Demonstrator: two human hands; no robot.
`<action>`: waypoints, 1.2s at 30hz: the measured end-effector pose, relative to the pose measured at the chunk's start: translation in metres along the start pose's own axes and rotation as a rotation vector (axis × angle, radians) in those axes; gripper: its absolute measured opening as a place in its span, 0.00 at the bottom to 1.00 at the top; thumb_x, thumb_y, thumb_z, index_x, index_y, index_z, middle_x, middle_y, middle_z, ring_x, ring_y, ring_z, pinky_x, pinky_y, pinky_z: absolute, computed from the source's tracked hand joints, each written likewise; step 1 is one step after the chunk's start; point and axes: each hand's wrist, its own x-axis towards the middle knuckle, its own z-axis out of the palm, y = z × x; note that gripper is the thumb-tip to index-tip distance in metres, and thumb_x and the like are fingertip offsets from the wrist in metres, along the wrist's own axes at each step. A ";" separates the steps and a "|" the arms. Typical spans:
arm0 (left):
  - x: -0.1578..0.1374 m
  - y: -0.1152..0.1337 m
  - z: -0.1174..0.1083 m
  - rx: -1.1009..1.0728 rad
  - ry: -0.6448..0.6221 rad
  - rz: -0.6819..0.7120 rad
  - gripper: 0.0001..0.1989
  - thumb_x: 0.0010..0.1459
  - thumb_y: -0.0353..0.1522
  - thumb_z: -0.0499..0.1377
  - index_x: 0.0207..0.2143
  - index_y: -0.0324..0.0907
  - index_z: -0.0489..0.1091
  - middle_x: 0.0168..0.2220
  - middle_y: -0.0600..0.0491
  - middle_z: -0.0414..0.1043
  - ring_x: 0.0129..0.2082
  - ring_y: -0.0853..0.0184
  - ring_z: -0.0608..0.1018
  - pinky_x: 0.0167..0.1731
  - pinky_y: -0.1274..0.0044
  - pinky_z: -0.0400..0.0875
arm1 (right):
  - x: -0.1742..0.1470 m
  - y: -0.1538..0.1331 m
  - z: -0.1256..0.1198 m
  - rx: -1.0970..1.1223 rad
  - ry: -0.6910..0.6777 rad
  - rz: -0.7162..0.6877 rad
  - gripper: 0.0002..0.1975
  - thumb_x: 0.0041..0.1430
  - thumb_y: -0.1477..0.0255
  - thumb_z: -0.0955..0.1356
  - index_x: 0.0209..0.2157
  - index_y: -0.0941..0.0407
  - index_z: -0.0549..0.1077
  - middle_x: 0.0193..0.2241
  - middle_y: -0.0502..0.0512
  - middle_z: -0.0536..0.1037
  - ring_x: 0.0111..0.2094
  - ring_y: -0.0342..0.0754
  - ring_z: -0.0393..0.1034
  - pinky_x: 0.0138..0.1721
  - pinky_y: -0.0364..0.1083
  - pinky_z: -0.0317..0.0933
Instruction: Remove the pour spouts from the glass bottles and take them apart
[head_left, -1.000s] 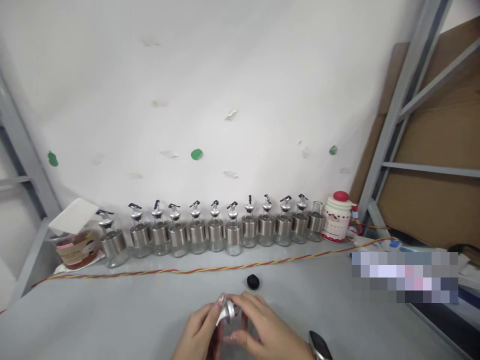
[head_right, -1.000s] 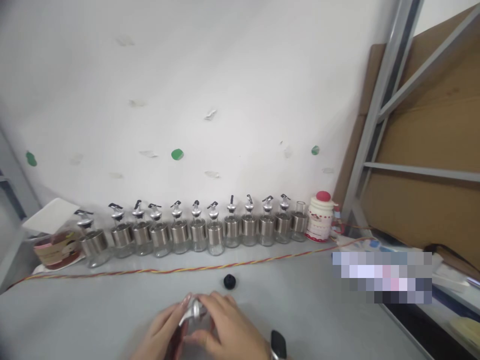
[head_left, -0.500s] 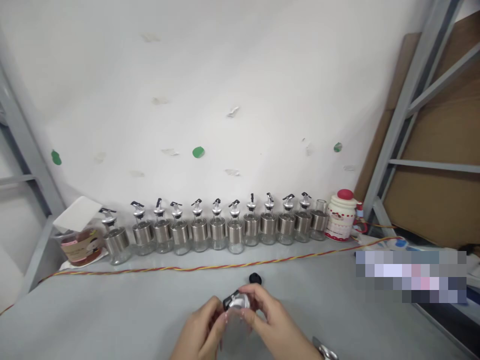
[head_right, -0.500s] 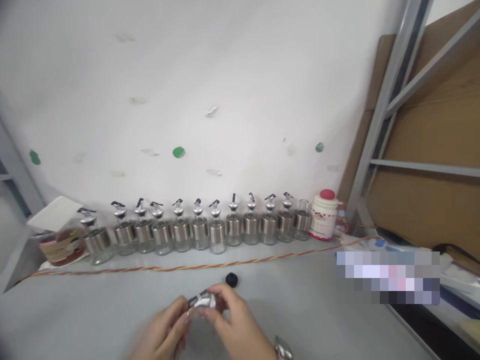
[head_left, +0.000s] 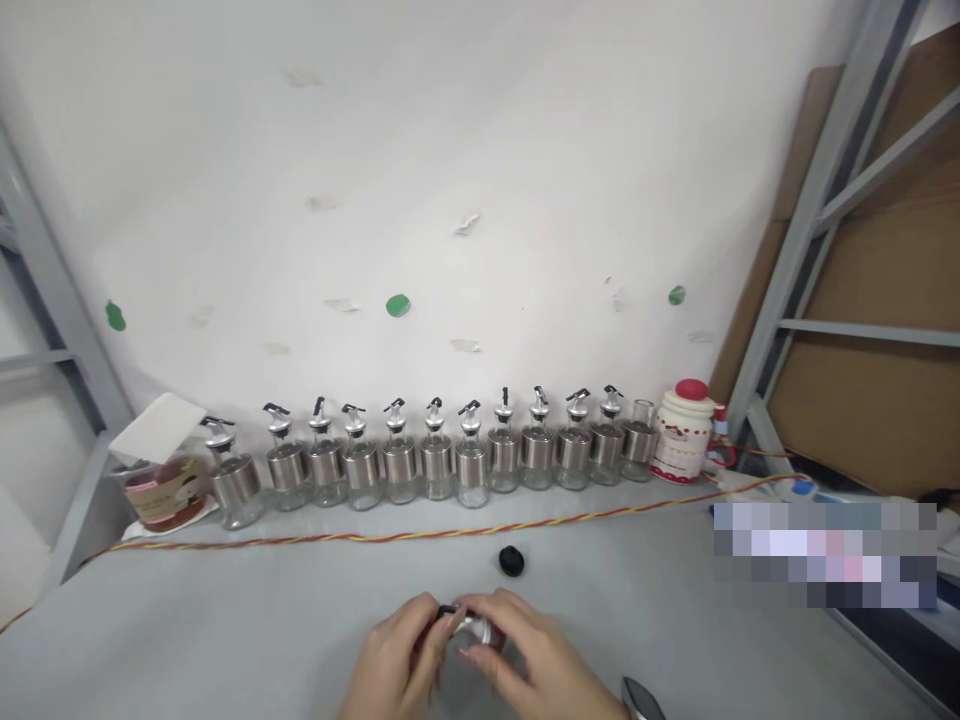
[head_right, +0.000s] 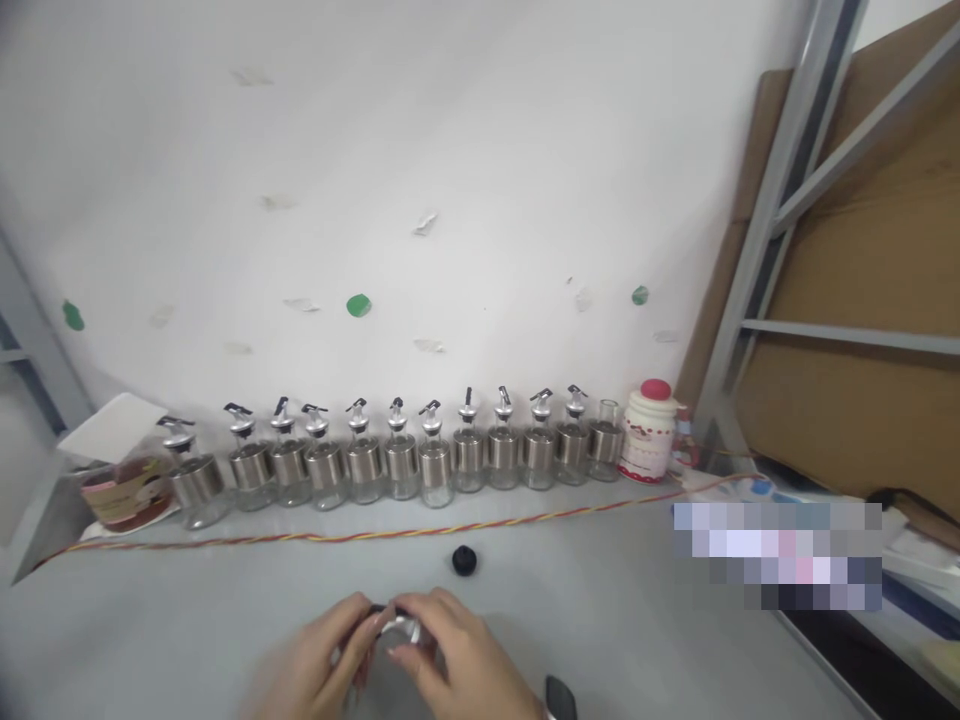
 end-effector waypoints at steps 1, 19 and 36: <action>0.000 0.000 0.000 0.001 0.010 0.002 0.17 0.57 0.41 0.46 0.18 0.45 0.56 0.15 0.59 0.59 0.18 0.70 0.64 0.22 0.81 0.56 | 0.000 0.000 0.000 -0.023 -0.006 -0.005 0.15 0.54 0.73 0.63 0.45 0.53 0.67 0.39 0.54 0.73 0.37 0.46 0.67 0.41 0.43 0.60; 0.005 0.007 0.014 -0.453 -0.051 -0.249 0.22 0.47 0.51 0.51 0.19 0.43 0.52 0.13 0.64 0.51 0.10 0.78 0.55 0.09 0.85 0.50 | 0.002 -0.009 0.005 -0.193 0.001 0.054 0.08 0.51 0.71 0.65 0.35 0.55 0.71 0.29 0.53 0.75 0.34 0.49 0.67 0.35 0.43 0.60; 0.036 0.003 -0.015 -0.613 -0.093 -0.711 0.27 0.40 0.57 0.49 0.17 0.41 0.57 0.09 0.62 0.57 0.07 0.74 0.63 0.10 0.83 0.53 | 0.020 0.025 -0.021 0.115 0.305 0.231 0.14 0.51 0.64 0.64 0.35 0.59 0.71 0.20 0.48 0.70 0.21 0.43 0.63 0.22 0.40 0.57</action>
